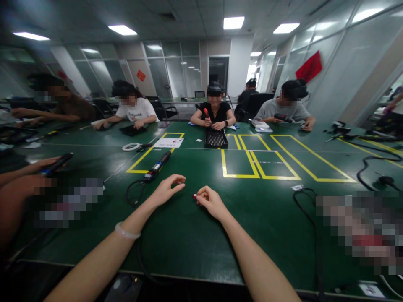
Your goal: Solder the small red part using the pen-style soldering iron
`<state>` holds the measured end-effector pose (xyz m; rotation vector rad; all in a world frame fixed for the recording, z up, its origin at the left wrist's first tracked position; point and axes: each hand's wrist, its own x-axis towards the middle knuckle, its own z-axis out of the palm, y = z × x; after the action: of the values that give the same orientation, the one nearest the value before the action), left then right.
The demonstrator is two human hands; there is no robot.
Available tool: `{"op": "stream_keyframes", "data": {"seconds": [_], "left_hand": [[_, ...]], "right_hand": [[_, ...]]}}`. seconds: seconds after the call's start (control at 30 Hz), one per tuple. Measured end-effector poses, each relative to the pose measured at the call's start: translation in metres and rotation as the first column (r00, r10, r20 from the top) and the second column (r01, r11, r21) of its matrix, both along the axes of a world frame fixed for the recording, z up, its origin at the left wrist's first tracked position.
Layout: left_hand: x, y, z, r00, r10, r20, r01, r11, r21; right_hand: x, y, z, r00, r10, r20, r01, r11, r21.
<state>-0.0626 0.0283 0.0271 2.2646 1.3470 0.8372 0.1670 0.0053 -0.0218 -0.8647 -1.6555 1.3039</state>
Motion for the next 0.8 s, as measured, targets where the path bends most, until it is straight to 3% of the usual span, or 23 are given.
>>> {"op": "stream_keyframes", "data": {"seconds": [0.07,0.13,0.2,0.27,0.33,0.47,0.63,0.8], "left_hand": [[-0.028,0.023,0.000,0.960,0.228,-0.163,-0.206,0.968,0.140],[-0.059,0.046,-0.003,0.821,0.486,-0.299,-0.441,0.873,0.209],[-0.088,0.063,-0.008,0.686,0.598,-0.415,-0.586,0.792,0.172],[-0.110,0.074,-0.013,0.636,0.566,-0.525,-0.642,0.765,0.047],[-0.125,0.081,-0.018,0.641,0.496,-0.585,-0.639,0.768,-0.049],[-0.139,0.092,-0.024,0.665,0.463,-0.586,-0.617,0.783,-0.081],[-0.142,0.096,-0.024,0.713,0.416,-0.565,-0.570,0.813,-0.121],[-0.120,0.073,-0.017,0.719,0.416,-0.556,-0.535,0.843,-0.061]], "right_hand": [[0.000,0.000,0.001,1.000,-0.002,0.004,0.002,1.000,-0.008],[0.000,-0.001,0.002,1.000,0.001,0.004,-0.001,1.000,-0.009],[0.000,-0.001,0.002,1.000,0.006,0.007,-0.006,1.000,-0.007],[0.000,-0.001,0.002,1.000,0.007,0.015,-0.007,1.000,-0.006],[0.000,-0.001,0.001,1.000,0.006,0.022,-0.006,1.000,-0.010],[0.001,0.000,-0.001,0.999,0.006,0.036,-0.005,1.000,-0.016],[0.000,0.001,-0.001,1.000,0.011,0.020,-0.011,1.000,0.001],[0.000,0.000,0.002,1.000,-0.001,0.025,0.001,1.000,-0.002]]}}
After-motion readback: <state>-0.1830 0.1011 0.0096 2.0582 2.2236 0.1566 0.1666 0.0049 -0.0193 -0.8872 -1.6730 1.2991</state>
